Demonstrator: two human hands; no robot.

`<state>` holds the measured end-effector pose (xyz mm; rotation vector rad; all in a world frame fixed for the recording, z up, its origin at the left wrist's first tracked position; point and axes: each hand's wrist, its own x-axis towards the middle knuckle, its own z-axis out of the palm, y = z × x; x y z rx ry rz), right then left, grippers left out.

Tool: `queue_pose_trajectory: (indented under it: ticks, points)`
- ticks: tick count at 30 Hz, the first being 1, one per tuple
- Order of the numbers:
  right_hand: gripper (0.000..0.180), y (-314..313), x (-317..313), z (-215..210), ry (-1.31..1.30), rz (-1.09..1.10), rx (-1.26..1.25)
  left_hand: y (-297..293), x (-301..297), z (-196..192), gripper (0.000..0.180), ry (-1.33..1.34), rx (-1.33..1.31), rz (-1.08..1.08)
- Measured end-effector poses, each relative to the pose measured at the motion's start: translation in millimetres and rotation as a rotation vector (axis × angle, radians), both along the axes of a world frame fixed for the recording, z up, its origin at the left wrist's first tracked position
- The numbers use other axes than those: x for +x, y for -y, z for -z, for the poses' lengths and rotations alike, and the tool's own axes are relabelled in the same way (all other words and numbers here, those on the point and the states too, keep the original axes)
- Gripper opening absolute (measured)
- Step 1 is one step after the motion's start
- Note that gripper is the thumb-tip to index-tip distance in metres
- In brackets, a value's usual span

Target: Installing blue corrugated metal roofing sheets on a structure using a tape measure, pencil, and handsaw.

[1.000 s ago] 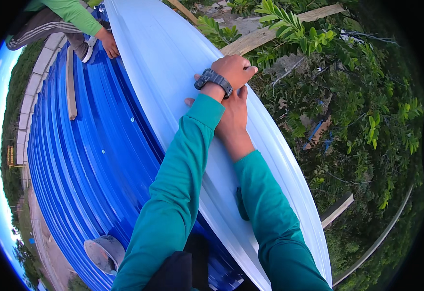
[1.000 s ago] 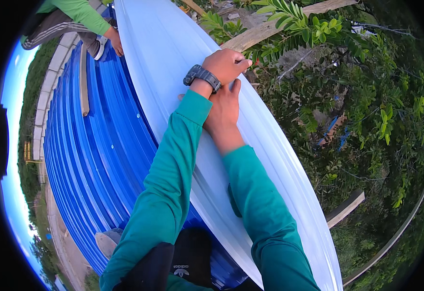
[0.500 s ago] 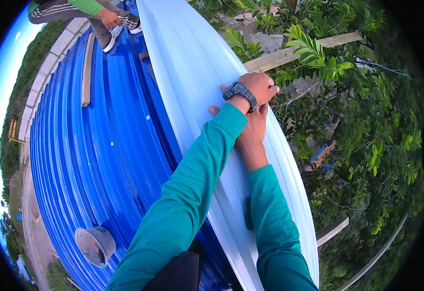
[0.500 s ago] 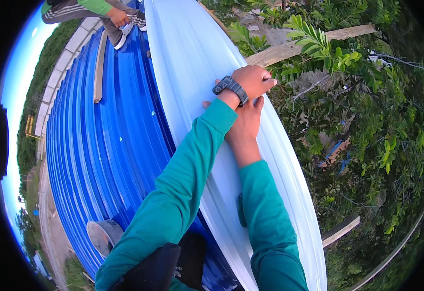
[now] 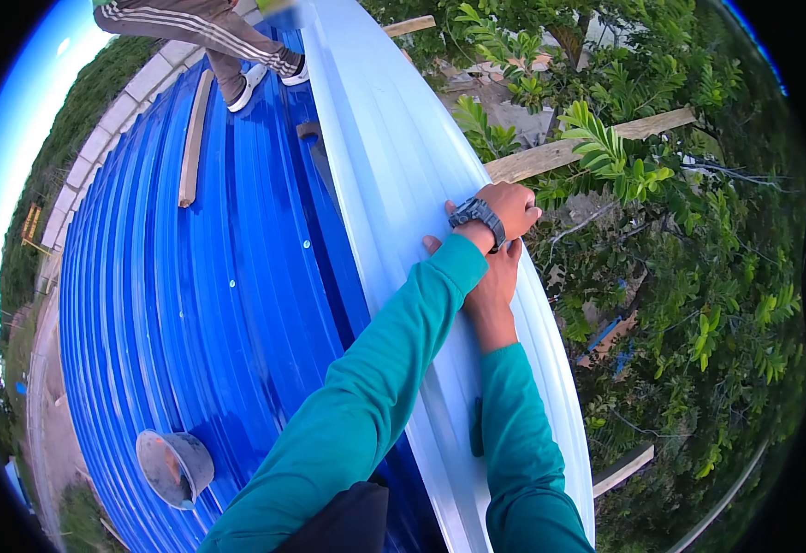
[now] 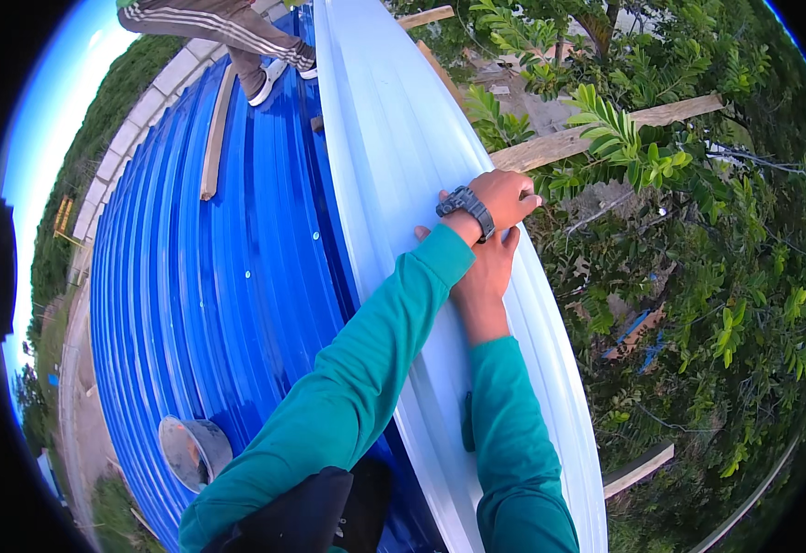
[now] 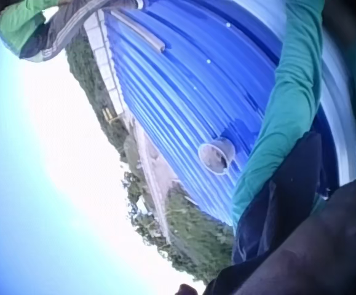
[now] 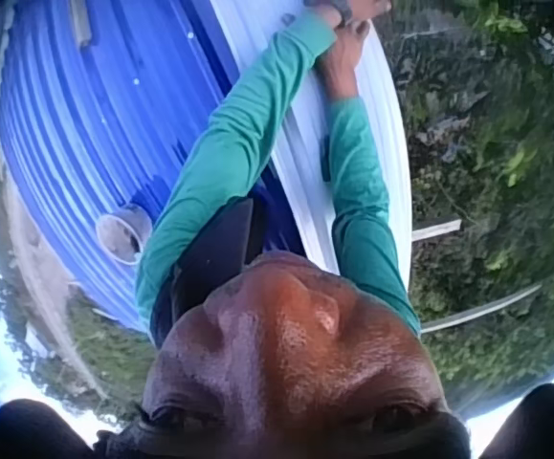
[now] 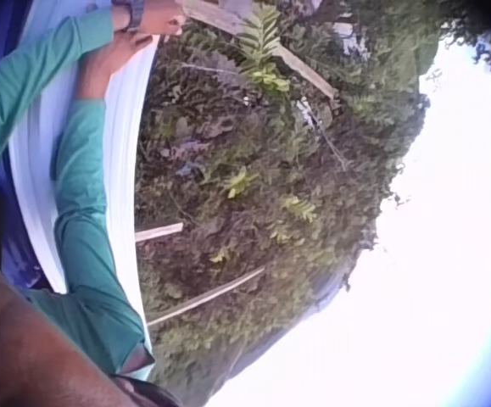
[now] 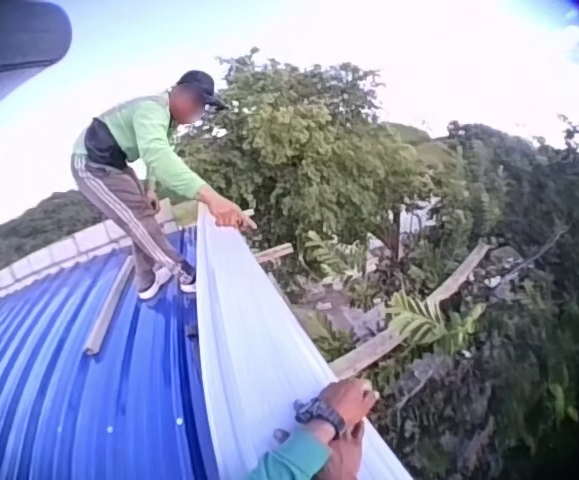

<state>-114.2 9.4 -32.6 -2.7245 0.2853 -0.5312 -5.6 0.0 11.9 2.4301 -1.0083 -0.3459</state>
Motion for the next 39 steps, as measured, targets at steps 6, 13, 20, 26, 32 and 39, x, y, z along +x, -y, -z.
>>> queue_pose_trajectory:
  ticks: [6,13,20,26,32,39]
  points:
    - [0.068,9.8,-3.1,-14.5,-0.202,0.002,-0.024,-21.8,-16.7,-73.1,0.034,0.399,0.066,0.035]
    - [0.064,-0.9,3.6,-31.1,-0.067,0.023,0.010,-174.3,-35.0,-44.8,0.051,0.458,0.259,-0.084]
    - [0.059,16.8,1.6,-29.5,0.155,-0.042,0.018,-175.9,-43.9,-19.0,0.042,0.551,-0.008,-0.096]
    - [0.086,13.0,-35.4,-111.3,-0.110,-0.133,0.182,-146.6,-33.9,-28.9,0.038,0.577,-0.160,-0.134]
    - [0.110,-2.9,-57.5,-108.8,-0.319,-0.041,0.169,-97.8,-24.3,-42.7,0.038,0.614,-0.113,-0.137]
    - [0.116,-25.6,-56.5,-118.0,-0.288,-0.043,0.228,-120.1,-25.3,-79.5,0.045,0.530,-0.214,-0.048]
